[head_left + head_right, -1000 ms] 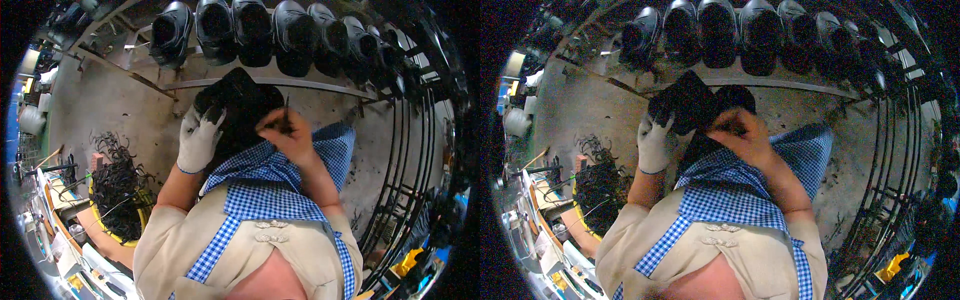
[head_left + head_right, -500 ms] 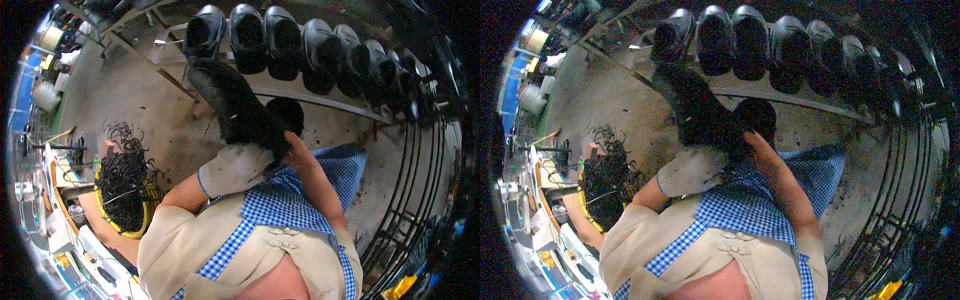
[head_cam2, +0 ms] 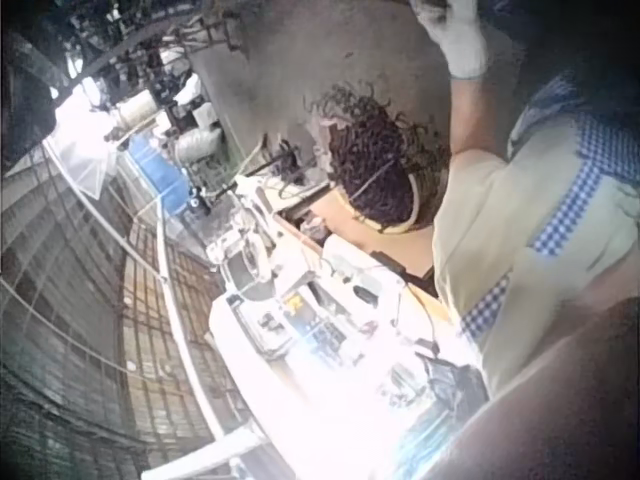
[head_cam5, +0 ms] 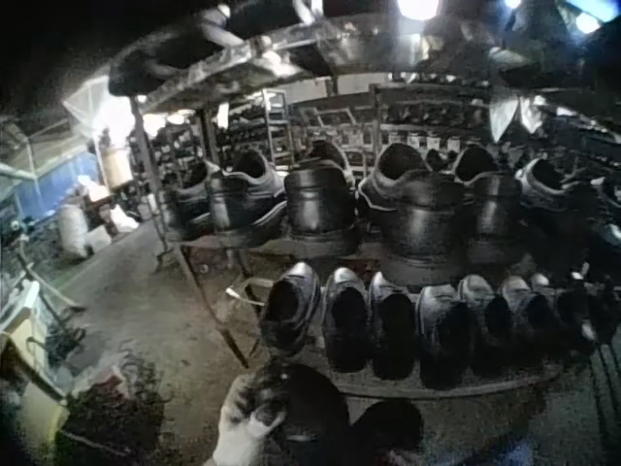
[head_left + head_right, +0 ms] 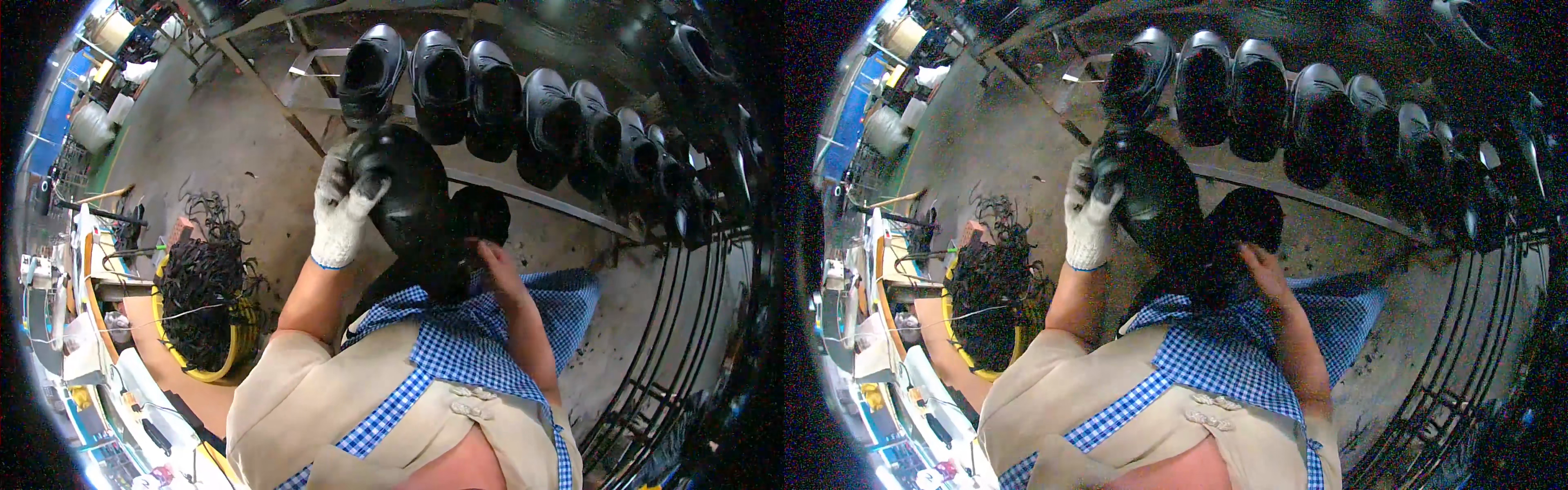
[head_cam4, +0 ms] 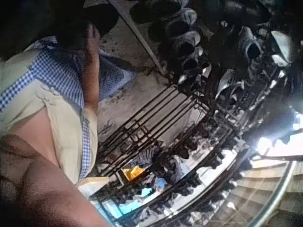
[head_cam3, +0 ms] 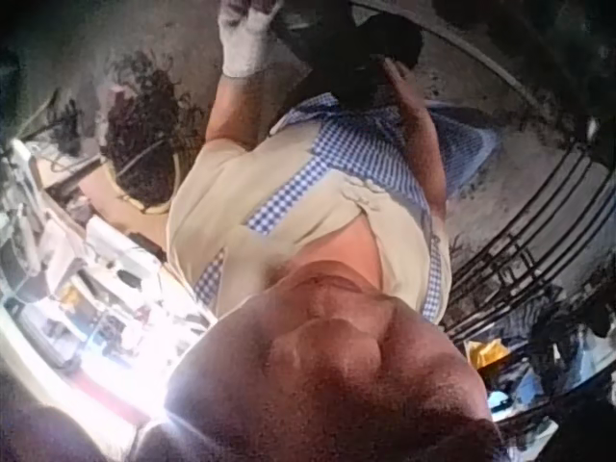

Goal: The person uses a small metal tool to scrape the soles and edges of black shoes. They handle the shoes one at a time, picking them up from a metal rack, cleaning them, and placing them back. The person wears white gloves and a blue checkered apron while working in a workshop environment.

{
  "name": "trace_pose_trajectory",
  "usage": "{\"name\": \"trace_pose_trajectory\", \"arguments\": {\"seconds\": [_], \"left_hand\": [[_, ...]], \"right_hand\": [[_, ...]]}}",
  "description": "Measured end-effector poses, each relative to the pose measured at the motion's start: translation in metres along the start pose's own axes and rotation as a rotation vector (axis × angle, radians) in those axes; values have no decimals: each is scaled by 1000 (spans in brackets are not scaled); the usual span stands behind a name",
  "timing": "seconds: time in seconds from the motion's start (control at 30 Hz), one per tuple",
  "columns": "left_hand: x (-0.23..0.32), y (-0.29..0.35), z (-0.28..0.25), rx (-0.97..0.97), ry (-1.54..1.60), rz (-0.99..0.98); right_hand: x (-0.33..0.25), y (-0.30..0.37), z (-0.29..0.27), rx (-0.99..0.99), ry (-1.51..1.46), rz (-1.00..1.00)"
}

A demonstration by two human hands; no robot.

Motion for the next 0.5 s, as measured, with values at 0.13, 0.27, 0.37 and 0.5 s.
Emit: {"name": "trace_pose_trajectory", "arguments": {"seconds": [0.13,0.27,0.37,0.5], "left_hand": [[2,-1,-1,-298,-243,206],[2,3,20,-616,-73,144],[11,2,31,-737,-95,13],[8,-1,42,-841,-133,-47]], "right_hand": [[-97,47,17,141,436,-585],[-168,74,38,95,845,-1280],[-198,93,47,13,1051,-1311],[-210,106,41,-38,1342,-1370]]}}
Point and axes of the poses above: each hand's wrist, its own y-axis away from the middle knuckle, its own z-axis out of the palm, x = y × z, the point moved 1 cm from there along -y, towards the middle knuckle, and after that the axes turned 2 degrees about -x, right-handed, at the moved point
